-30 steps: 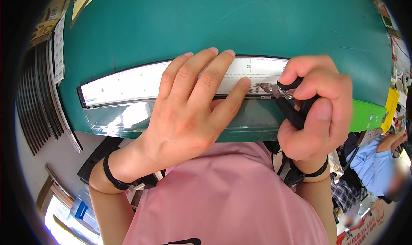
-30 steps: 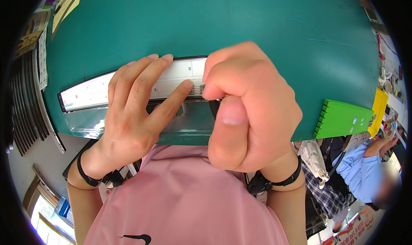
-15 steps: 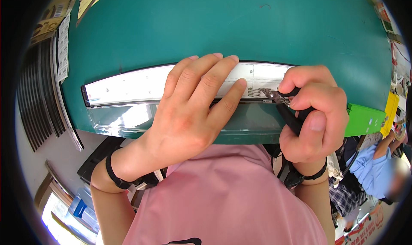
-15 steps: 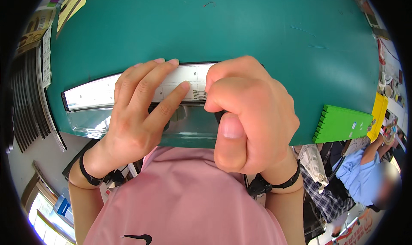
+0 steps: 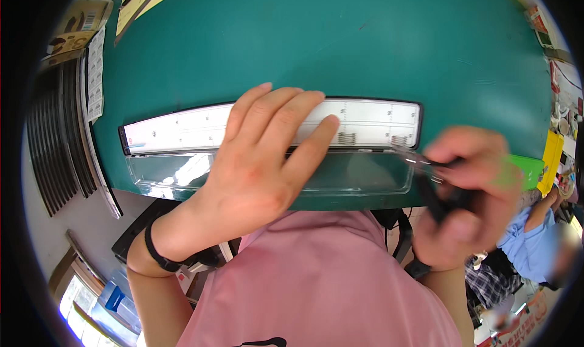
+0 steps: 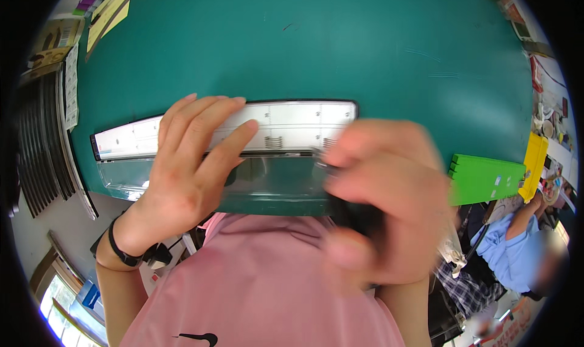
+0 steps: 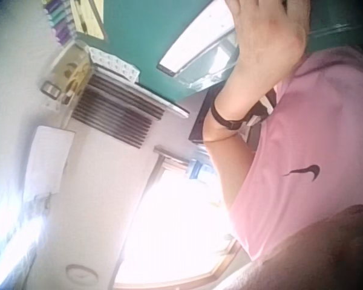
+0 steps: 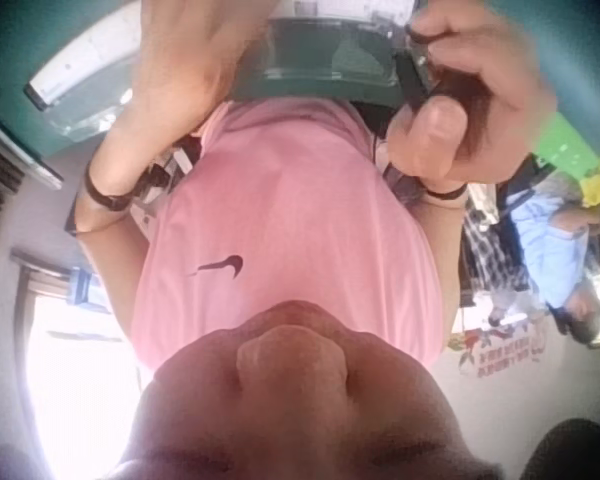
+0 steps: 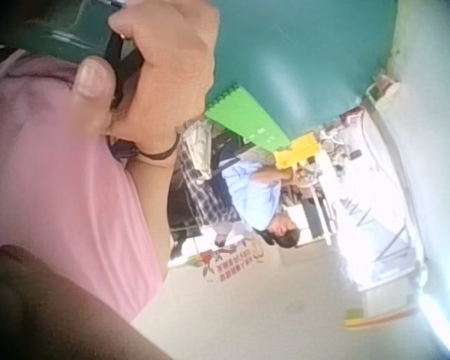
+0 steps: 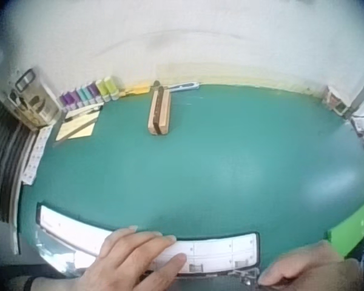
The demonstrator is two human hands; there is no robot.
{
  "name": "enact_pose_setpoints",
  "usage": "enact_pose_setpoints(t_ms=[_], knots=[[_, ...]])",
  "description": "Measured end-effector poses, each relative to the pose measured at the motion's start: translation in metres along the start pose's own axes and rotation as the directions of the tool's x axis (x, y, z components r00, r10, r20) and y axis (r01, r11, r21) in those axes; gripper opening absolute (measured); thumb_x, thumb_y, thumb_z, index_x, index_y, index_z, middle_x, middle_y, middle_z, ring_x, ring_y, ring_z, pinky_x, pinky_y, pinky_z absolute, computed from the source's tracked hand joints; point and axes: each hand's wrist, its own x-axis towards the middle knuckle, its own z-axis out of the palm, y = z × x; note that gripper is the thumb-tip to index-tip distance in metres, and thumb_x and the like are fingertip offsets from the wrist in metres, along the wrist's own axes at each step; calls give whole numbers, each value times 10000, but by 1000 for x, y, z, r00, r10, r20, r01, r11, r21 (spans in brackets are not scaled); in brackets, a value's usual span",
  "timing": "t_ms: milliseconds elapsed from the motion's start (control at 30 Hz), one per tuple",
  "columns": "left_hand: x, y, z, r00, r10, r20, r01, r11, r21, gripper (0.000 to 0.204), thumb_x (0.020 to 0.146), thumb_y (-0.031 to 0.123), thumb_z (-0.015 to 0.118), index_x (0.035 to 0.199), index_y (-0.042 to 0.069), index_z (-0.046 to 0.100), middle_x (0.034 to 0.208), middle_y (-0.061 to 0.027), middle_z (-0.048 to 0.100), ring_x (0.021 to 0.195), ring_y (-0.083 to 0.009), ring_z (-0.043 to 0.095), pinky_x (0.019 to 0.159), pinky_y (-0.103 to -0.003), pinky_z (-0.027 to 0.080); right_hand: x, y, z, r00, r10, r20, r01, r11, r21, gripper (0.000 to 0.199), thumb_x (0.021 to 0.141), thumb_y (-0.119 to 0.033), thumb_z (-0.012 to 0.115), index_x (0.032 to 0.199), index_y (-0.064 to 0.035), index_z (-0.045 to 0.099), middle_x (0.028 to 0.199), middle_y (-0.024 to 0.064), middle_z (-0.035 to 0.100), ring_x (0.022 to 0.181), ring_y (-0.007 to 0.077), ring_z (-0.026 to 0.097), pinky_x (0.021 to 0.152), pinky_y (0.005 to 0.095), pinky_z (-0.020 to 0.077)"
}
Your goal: The recorder is assembling an LED light fixture on a workbench, using wire cutters to trim wires and components.
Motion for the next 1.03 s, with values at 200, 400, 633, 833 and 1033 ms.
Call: enact_pose_setpoints(t_ms=[200,400,633,833,1033], knots=[[43,-12,-29,994,-101,49,99,994,39,219,855,-54,713,1060,1,655,1034,-170,654,954,-385,609,839,-461,492,-4,36,-42,961,85,-262,-72,996,58,408,1036,-352,448,1107,42,523,1039,300,622,805,242,579,736,325,500],[106,-29,17,998,-57,-17,60,959,279,66,931,34,669,954,9,612,896,-145,605,864,-354,587,805,-457,455,3,51,-32,960,92,-265,-87,996,30,372,1040,-330,447,1092,30,527,1043,287,630,791,193,554,706,269,479],[104,-10,7,998,-29,58,10,954,301,41,937,-19,635,950,11,610,891,-142,607,831,-350,576,781,-443,444,5,47,-42,921,191,-339,-147,978,151,396,1059,-353,410,1119,26,510,1059,300,617,797,206,563,699,271,482],[80,12,-7,1000,7,-19,-6,999,50,146,881,-104,658,955,7,599,859,-116,568,791,-316,542,738,-408,421,14,40,-14,932,192,-307,-64,921,384,418,1084,-361,392,1163,36,496,1085,286,599,828,215,585,725,296,530],[72,10,-11,999,-31,-27,28,993,-115,151,893,-104,661,979,12,618,909,-126,608,838,-316,580,770,-410,446,20,38,-13,941,227,-250,-94,887,453,409,1086,-351,403,1176,39,489,1075,275,603,833,228,607,722,312,556]])
